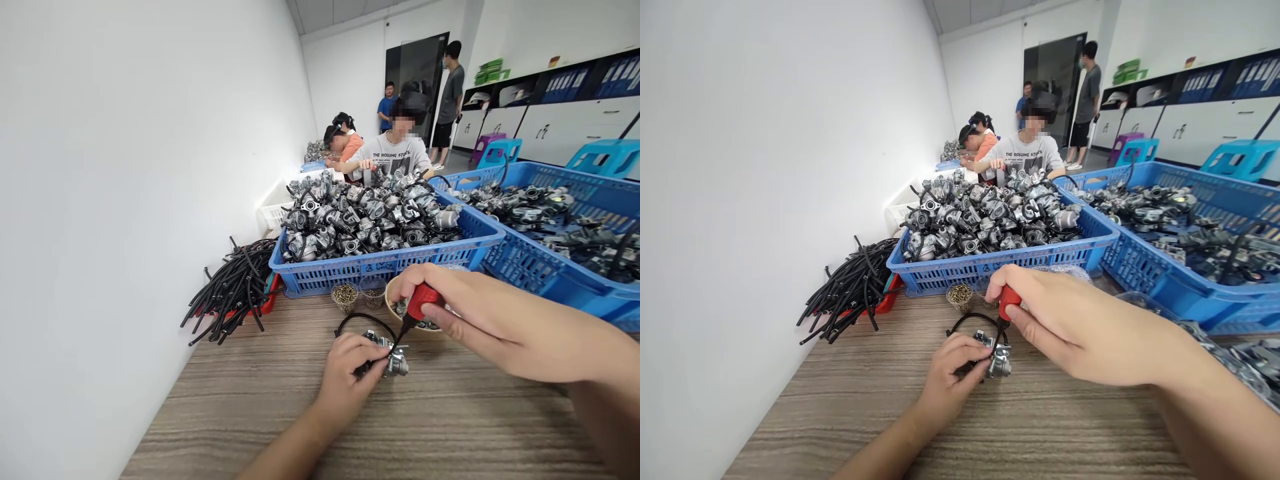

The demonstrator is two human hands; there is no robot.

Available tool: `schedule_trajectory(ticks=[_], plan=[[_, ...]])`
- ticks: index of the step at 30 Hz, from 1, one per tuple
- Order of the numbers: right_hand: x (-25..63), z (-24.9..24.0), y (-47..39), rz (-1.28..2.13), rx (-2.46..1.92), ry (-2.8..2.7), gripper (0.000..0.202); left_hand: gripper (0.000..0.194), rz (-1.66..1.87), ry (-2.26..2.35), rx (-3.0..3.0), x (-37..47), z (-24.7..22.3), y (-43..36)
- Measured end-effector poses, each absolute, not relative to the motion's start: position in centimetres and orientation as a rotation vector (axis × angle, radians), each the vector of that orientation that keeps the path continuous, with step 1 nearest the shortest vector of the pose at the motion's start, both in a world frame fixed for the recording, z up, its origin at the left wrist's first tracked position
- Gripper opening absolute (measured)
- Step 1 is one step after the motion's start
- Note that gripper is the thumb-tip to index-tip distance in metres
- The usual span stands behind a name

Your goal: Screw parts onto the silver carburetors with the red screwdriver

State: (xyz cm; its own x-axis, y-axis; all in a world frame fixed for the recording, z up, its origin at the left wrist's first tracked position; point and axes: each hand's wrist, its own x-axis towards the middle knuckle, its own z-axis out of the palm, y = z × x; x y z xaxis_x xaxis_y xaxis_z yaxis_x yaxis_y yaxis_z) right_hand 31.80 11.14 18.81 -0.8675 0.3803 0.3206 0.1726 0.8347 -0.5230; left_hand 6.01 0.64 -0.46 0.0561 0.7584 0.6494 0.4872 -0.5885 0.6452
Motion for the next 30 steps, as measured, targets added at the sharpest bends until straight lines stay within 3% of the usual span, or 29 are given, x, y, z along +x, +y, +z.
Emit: schedule_trajectory(ticks=[7,11,15,22,30], plan=[[30.9,18.7,11.3,0.713,-0.247,-2.612,0.017,0.012,1.567,1.272,2.092,6.0,-0.7,0.7],[30.6,18.0,11.7,0.562,-0.224,-2.516,0.037,0.011,1.577,1.265,2.107,6.0,-0.7,0.8],[30.5,17.7,12.0,0.551,-0.228,-2.49,0.025,0.01,1.576,1.285,2.097,6.1,-0.5,0.8],[30.5,17.2,12.3,0.322,-0.296,-2.446,0.033,0.013,1.572,1.298,2.021,6.2,-0.2,0.6],[29.6,16.6,12.3,0.085,-0.271,-2.444,0.028,0.02,1.587,1.409,1.92,6.9,-0.1,0.7]])
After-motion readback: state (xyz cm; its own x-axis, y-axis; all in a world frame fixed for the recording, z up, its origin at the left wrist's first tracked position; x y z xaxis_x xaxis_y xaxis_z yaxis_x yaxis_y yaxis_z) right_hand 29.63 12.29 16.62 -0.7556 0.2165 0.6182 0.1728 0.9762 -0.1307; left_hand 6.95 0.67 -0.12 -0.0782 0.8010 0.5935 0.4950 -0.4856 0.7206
